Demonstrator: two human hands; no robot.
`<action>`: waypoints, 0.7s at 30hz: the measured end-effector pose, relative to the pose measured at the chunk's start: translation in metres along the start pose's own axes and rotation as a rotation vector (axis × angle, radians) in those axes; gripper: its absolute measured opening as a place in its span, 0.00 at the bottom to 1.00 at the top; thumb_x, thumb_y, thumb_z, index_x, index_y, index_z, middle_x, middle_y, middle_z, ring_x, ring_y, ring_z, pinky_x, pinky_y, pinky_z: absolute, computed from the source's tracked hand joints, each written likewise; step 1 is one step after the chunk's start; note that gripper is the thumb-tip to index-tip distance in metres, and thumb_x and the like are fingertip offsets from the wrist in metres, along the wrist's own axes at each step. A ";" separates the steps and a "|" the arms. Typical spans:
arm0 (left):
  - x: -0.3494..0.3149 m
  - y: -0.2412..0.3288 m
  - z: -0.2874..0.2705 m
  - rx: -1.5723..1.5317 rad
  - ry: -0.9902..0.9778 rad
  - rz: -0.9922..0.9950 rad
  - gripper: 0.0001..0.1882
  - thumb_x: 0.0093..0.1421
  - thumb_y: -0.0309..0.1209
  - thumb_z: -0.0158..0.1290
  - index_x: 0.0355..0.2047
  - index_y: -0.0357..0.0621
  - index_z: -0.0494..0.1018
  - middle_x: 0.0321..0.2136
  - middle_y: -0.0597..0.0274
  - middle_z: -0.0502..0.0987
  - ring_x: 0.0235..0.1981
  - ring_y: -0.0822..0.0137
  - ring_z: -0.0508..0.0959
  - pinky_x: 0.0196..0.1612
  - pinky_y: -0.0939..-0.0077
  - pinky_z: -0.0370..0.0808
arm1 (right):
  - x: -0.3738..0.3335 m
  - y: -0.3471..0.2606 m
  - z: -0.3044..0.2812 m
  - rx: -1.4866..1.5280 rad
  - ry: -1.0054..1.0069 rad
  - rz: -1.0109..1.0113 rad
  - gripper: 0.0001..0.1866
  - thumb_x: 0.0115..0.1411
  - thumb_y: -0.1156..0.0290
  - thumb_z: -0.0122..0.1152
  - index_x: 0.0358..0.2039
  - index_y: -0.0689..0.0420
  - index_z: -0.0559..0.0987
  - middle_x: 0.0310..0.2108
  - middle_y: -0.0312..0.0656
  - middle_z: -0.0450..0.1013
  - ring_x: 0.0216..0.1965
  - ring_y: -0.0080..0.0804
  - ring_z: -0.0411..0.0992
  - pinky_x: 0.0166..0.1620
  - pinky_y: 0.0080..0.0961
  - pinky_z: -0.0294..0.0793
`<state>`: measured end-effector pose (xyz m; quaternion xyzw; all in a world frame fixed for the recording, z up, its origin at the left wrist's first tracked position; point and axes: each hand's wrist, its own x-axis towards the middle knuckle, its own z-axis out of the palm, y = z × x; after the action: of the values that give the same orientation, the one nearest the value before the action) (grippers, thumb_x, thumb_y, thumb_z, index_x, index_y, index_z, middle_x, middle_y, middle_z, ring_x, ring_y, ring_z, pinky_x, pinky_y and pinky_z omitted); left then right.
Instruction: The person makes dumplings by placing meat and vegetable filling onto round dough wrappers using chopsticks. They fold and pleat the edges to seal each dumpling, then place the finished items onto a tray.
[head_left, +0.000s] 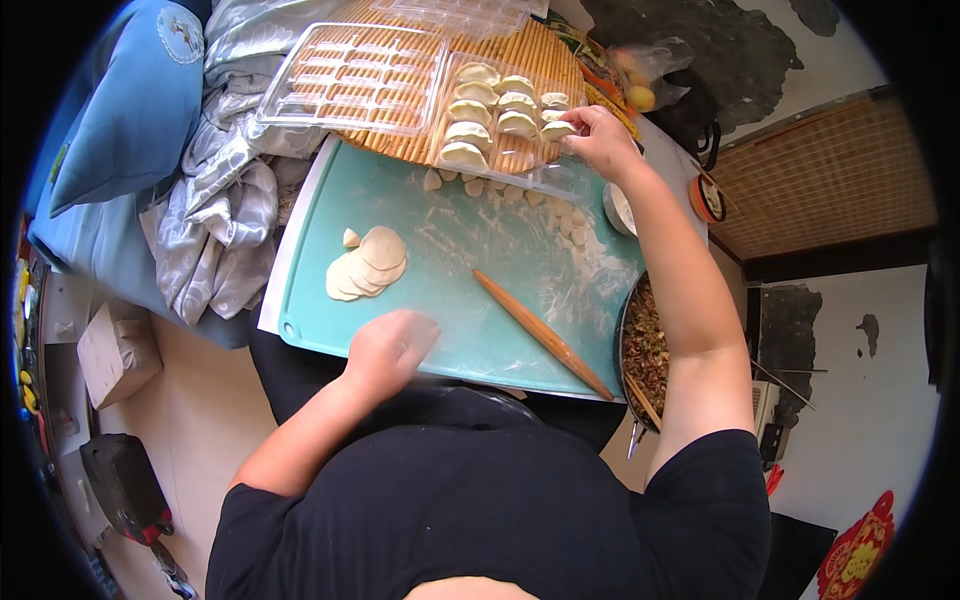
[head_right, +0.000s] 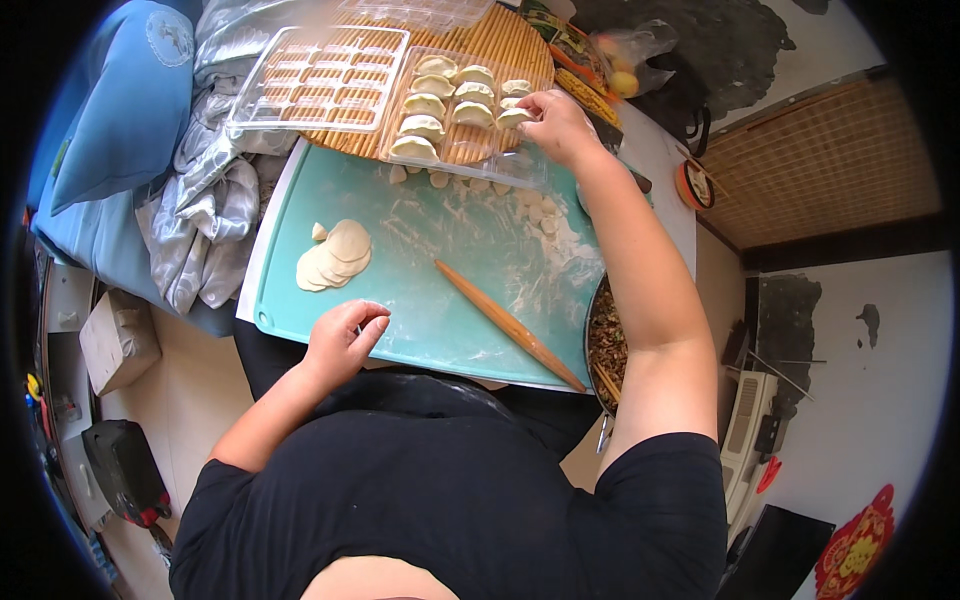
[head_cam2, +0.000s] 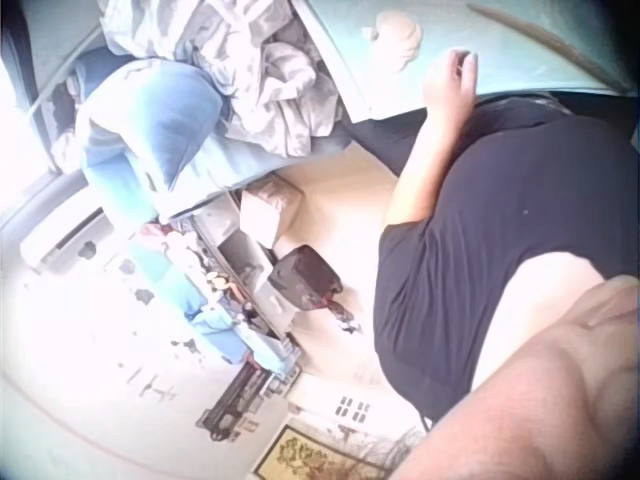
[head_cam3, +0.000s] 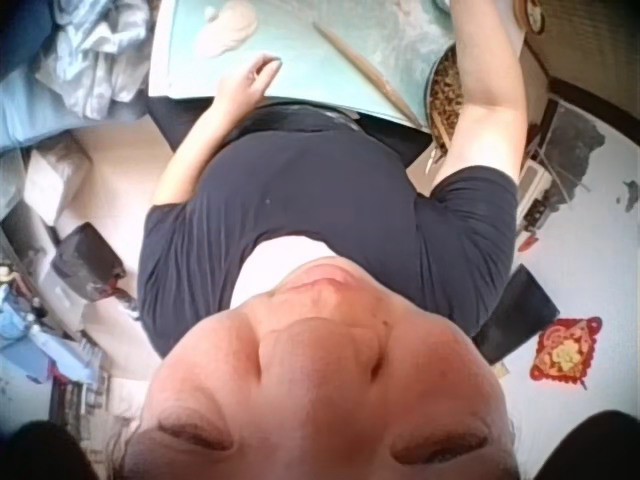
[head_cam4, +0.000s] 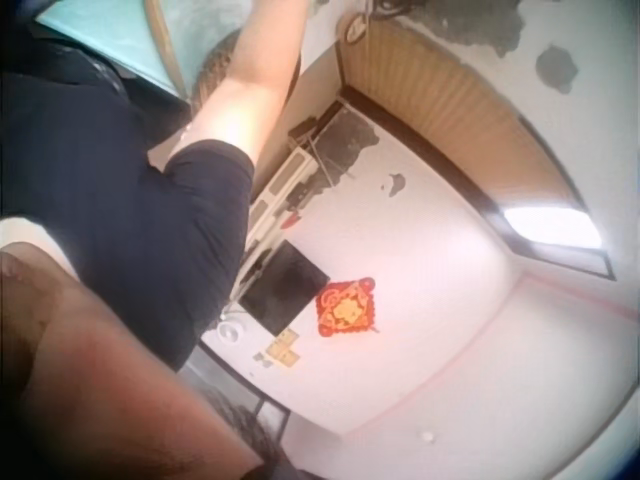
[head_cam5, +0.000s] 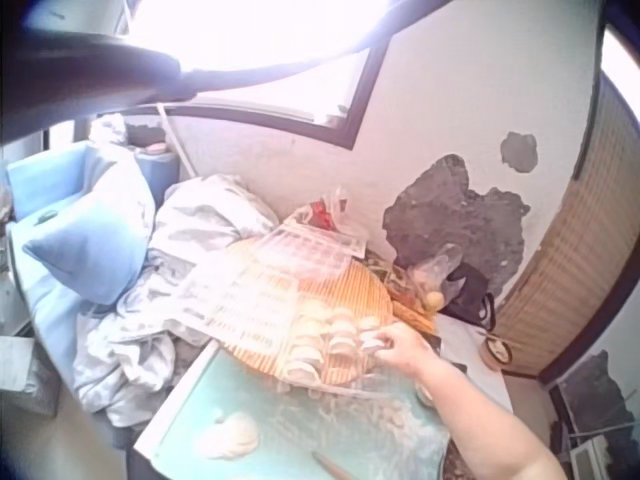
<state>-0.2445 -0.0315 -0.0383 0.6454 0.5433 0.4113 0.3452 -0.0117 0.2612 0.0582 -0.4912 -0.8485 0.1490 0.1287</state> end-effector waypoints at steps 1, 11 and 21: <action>0.001 0.000 0.000 0.003 -0.002 0.008 0.05 0.53 0.28 0.52 0.27 0.41 0.73 0.25 0.54 0.74 0.28 0.51 0.74 0.30 0.64 0.70 | 0.001 0.004 0.001 -0.005 0.006 -0.007 0.17 0.47 0.72 0.58 0.39 0.62 0.75 0.34 0.43 0.67 0.35 0.30 0.68 0.42 0.24 0.68; 0.002 -0.005 0.002 0.027 0.012 -0.001 0.05 0.53 0.29 0.53 0.28 0.41 0.73 0.25 0.54 0.75 0.28 0.52 0.74 0.31 0.64 0.71 | -0.004 0.010 0.005 -0.034 0.062 -0.054 0.14 0.49 0.74 0.60 0.38 0.61 0.76 0.34 0.42 0.69 0.36 0.31 0.69 0.42 0.23 0.68; 0.030 -0.059 -0.026 0.077 0.273 -0.037 0.06 0.55 0.28 0.53 0.31 0.39 0.73 0.26 0.55 0.74 0.28 0.59 0.75 0.31 0.72 0.71 | -0.014 0.014 0.015 -0.249 0.418 -0.355 0.11 0.48 0.71 0.60 0.34 0.56 0.76 0.34 0.43 0.72 0.40 0.41 0.69 0.45 0.31 0.68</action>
<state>-0.2907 0.0080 -0.0754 0.5861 0.6123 0.4679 0.2504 0.0008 0.2536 0.0378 -0.3672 -0.8880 -0.0853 0.2635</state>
